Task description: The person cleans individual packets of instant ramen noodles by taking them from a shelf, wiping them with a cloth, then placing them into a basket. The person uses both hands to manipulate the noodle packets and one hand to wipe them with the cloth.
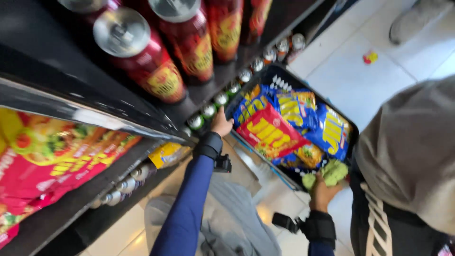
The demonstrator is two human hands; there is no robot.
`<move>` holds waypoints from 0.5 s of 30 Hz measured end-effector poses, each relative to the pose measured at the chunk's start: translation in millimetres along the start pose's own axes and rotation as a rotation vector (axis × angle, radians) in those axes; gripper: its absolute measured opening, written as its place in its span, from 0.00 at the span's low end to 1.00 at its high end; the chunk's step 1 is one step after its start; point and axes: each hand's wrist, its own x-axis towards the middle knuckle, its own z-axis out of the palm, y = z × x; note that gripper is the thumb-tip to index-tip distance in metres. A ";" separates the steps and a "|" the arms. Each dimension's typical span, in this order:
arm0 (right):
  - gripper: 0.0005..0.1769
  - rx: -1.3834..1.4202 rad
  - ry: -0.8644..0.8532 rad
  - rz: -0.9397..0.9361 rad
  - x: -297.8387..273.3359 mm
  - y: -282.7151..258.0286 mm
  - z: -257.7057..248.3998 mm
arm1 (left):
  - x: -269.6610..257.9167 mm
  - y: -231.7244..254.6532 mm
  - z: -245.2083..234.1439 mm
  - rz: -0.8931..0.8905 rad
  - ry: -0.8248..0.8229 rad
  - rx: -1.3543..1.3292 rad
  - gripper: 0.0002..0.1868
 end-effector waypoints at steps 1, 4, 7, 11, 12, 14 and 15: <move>0.38 0.013 -0.002 -0.018 7.3 1.7 -3.1 | 4.9 -0.9 3.2 0.014 0.015 -0.009 0.49; 0.25 0.008 -0.196 0.256 32.3 15.9 -18.2 | 8.3 -3.3 18.9 -0.146 -0.073 0.063 0.39; 0.24 0.091 -0.151 0.333 48.8 30.4 -32.1 | -9.3 12.0 12.1 -0.077 0.037 0.080 0.43; 0.21 -0.045 -0.124 0.473 63.8 42.7 -90.5 | -77.6 65.9 -26.7 -0.024 -0.005 0.008 0.37; 0.21 -0.120 -0.133 0.516 77.8 53.1 -106.5 | -93.9 79.2 -32.8 -0.016 -0.031 -0.035 0.34; 0.19 -0.087 -0.177 0.523 56.3 15.2 -109.1 | -130.1 97.4 -72.1 -0.015 0.002 -0.073 0.35; 0.18 -0.053 -0.200 0.548 44.0 -2.2 -116.8 | -155.4 104.0 -88.4 -0.008 0.011 -0.102 0.36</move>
